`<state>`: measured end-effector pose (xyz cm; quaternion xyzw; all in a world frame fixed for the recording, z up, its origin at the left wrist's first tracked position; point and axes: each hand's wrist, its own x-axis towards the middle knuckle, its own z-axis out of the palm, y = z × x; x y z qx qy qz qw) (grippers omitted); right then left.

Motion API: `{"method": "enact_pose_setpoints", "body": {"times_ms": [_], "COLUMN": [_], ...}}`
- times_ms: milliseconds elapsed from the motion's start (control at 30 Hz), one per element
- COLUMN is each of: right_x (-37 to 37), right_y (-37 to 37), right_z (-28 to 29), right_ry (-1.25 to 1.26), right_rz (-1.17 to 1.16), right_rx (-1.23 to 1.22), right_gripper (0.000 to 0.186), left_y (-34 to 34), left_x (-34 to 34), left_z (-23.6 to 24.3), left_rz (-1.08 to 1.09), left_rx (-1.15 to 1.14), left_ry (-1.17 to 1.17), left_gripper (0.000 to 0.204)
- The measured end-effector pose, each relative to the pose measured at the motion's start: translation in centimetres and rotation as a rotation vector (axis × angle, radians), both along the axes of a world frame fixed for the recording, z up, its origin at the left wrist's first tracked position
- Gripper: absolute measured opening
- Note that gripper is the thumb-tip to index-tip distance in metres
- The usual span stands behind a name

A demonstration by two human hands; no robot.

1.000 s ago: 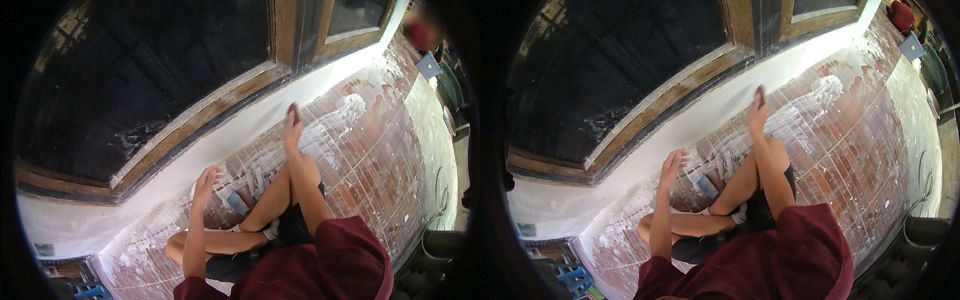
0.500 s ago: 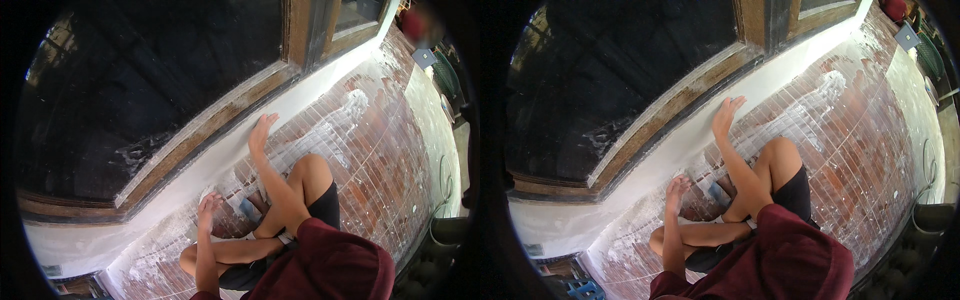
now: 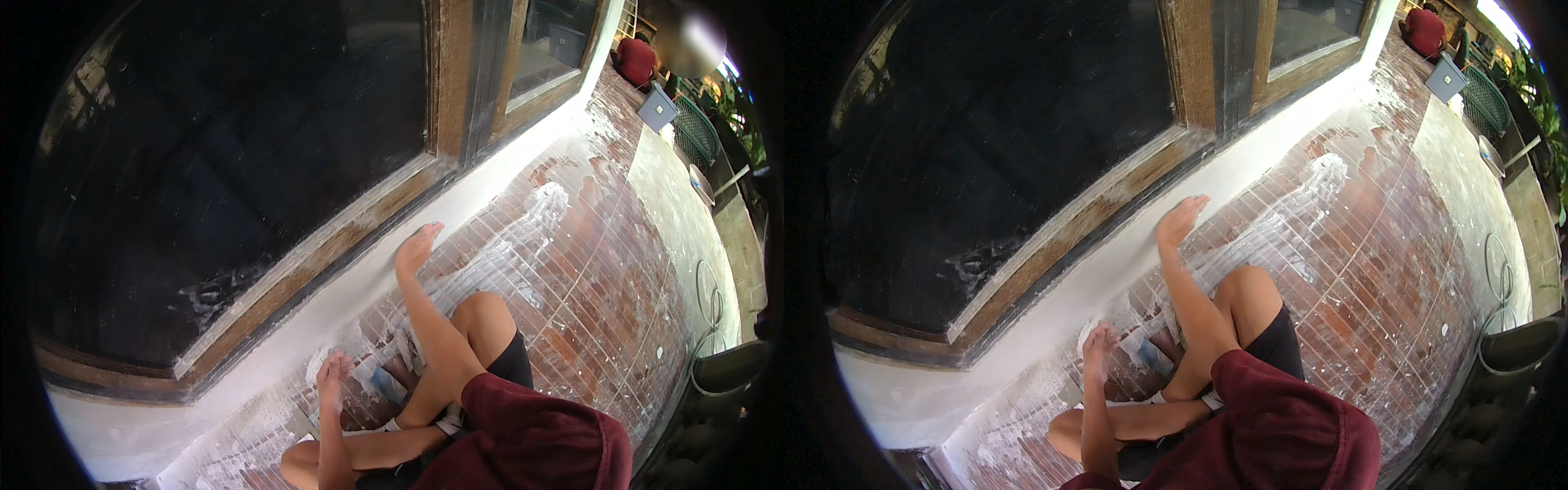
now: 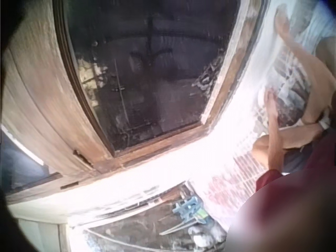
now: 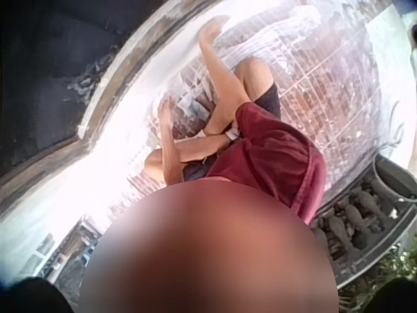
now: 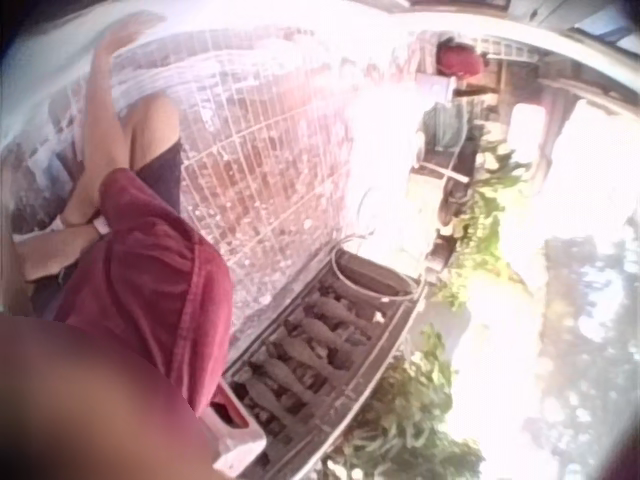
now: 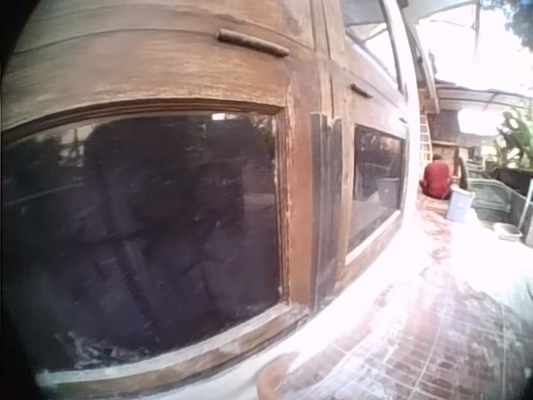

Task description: The person applies white plaster to a tiled wall beneath a wooden window frame using a small trowel. They repeatedly scoop plaster from a bucket and smooth it along the wall surface.

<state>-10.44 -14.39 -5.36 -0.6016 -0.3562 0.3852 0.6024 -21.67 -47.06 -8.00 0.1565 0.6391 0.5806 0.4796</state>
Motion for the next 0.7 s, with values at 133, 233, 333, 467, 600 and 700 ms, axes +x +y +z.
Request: {"method": "enact_pose_setpoints", "body": {"times_ms": [133,233,333,467,600,700], "right_x": [1.8,1.3,1.4,2.5,-1.1,-2.4], "right_y": [2.6,2.7,3.4,4.6,-0.6,-2.9], "right_z": [-0.4,-1.0,-1.9,-2.5,-3.4,-4.2], "right_ry": [0.052,0.110,0.156,0.176,-0.032,0.019], "right_rz": [-0.033,-0.078,-0.106,-0.087,-0.050,0.008], "right_rx": [-0.061,-0.063,-0.031,-0.101,-0.034,-0.059], "right_gripper": [0.071,0.071,0.070,0.067,0.063,0.063], "left_y": [0.1,0.5,0.3,-0.5,0.0,0.1], "left_x": [-0.4,-0.3,-0.1,-0.1,-0.4,-0.3], "left_z": [-0.3,-0.6,-0.6,-0.2,-0.1,-0.4], "left_rz": [0.014,0.013,-0.002,0.014,0.051,0.010], "left_rx": [-0.010,-0.016,-0.036,-0.045,-0.065,-0.018], "left_ry": [-0.012,-0.031,-0.024,-0.013,-0.008,0.024], "left_gripper": [0.031,0.032,0.033,0.033,0.033,0.032]}}
